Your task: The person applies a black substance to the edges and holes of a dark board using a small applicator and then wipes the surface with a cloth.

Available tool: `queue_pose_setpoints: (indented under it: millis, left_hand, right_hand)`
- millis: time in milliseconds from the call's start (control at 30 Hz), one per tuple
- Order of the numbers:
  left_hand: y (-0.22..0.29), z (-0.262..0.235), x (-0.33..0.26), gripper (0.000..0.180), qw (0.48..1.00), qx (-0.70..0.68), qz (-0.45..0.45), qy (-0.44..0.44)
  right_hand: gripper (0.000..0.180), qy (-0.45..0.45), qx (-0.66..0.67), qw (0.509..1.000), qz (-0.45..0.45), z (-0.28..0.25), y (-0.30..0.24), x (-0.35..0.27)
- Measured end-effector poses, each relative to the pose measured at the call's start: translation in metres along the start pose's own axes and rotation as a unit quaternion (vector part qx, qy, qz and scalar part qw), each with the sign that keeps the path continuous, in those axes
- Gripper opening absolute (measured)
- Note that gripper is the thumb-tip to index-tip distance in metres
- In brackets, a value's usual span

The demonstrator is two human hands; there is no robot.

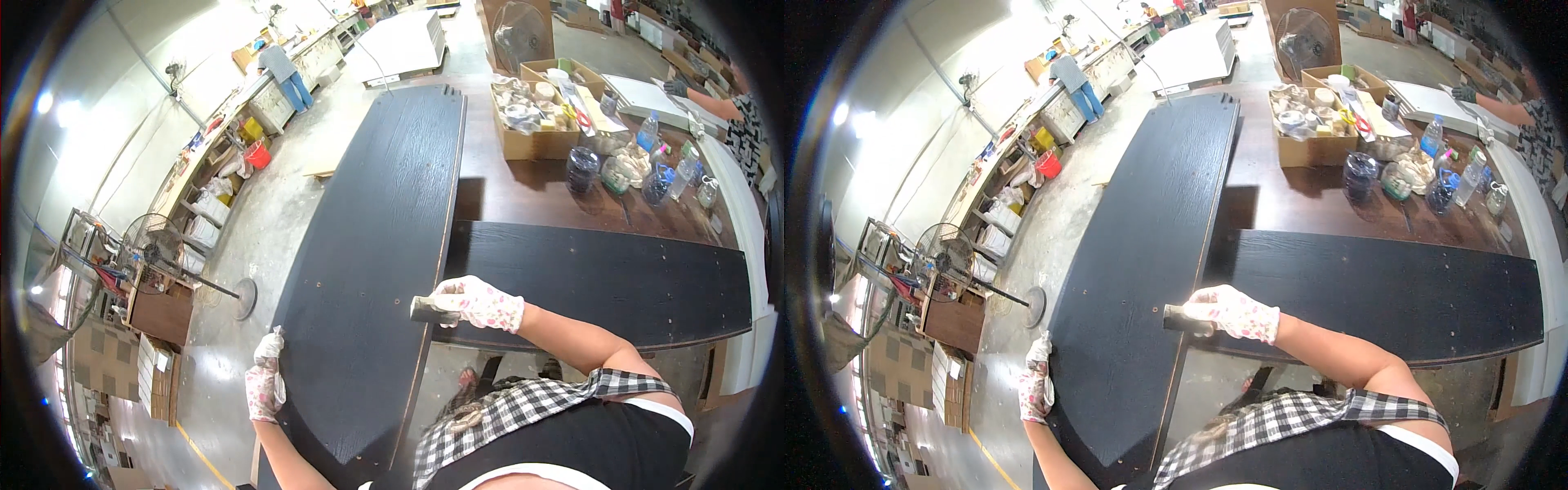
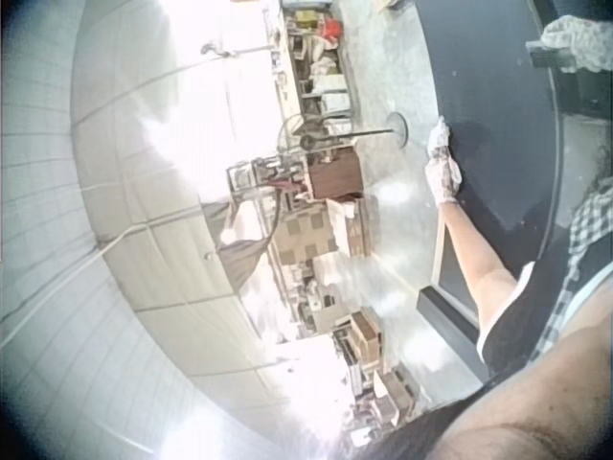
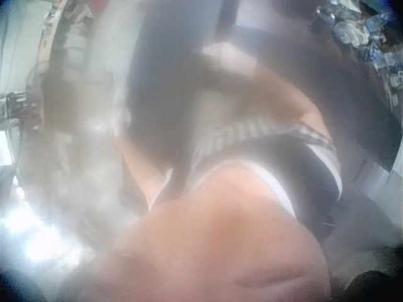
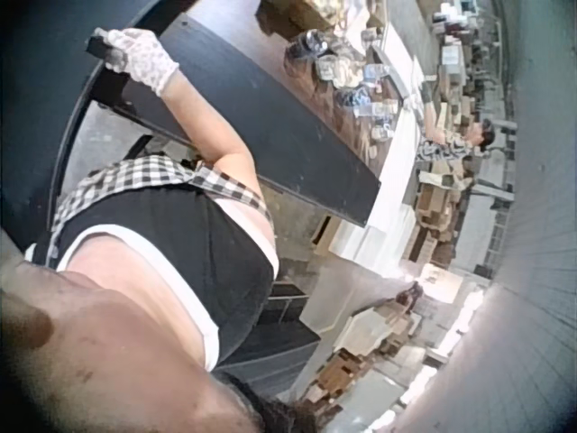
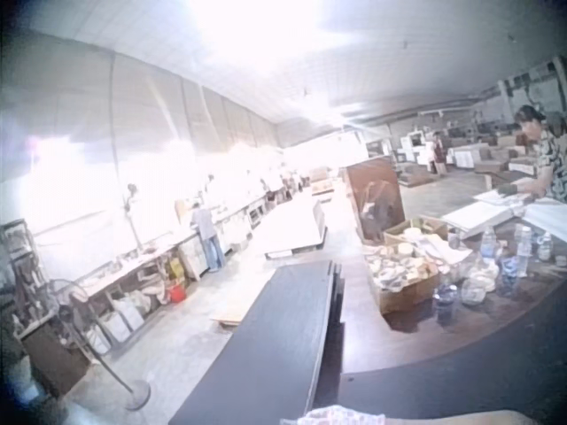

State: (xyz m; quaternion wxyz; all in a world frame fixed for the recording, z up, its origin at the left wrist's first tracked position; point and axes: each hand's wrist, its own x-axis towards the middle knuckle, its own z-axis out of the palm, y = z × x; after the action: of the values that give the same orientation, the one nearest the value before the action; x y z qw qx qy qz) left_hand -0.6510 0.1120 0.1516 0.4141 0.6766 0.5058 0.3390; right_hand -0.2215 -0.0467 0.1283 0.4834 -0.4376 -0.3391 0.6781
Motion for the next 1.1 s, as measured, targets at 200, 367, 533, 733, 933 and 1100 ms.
queue_pose_setpoints:
  millis: [200, 367, 533, 733, 933, 1100]
  left_hand:
    - [-0.055, -0.019, 0.08, 0.044, 0.967, 0.189, -0.159, 0.061]
    - [-0.052, 0.007, 0.12, 0.042, 0.884, 0.457, -0.026, 0.097]
    - [-0.082, 0.039, 0.134, 0.035, 0.806, 0.57, -0.006, 0.16]
    - [-0.1, 0.031, 0.145, 0.03, 0.819, 0.533, -0.052, 0.205]
    - [-0.067, 0.01, 0.113, 0.026, 0.896, 0.239, 0.002, 0.375]
    - [-0.001, -0.063, 0.092, 0.029, 0.877, 0.0, 0.034, 0.479]
  right_hand:
    - [0.028, 0.056, 0.016, 0.997, 0.043, 0.001, -0.033, 0.059]
    - [0.032, 0.153, 0.001, 0.983, -0.099, -0.016, -0.067, 0.054]
    - [0.029, 0.237, 0.062, 0.96, -0.136, -0.065, -0.016, 0.018]
    - [0.021, 0.275, 0.08, 0.942, -0.176, -0.1, 0.022, -0.008]
    - [0.022, 0.313, 0.066, 0.938, -0.135, -0.142, 0.044, -0.031]
    - [0.025, 0.309, 0.087, 0.938, -0.131, -0.169, 0.068, -0.039]
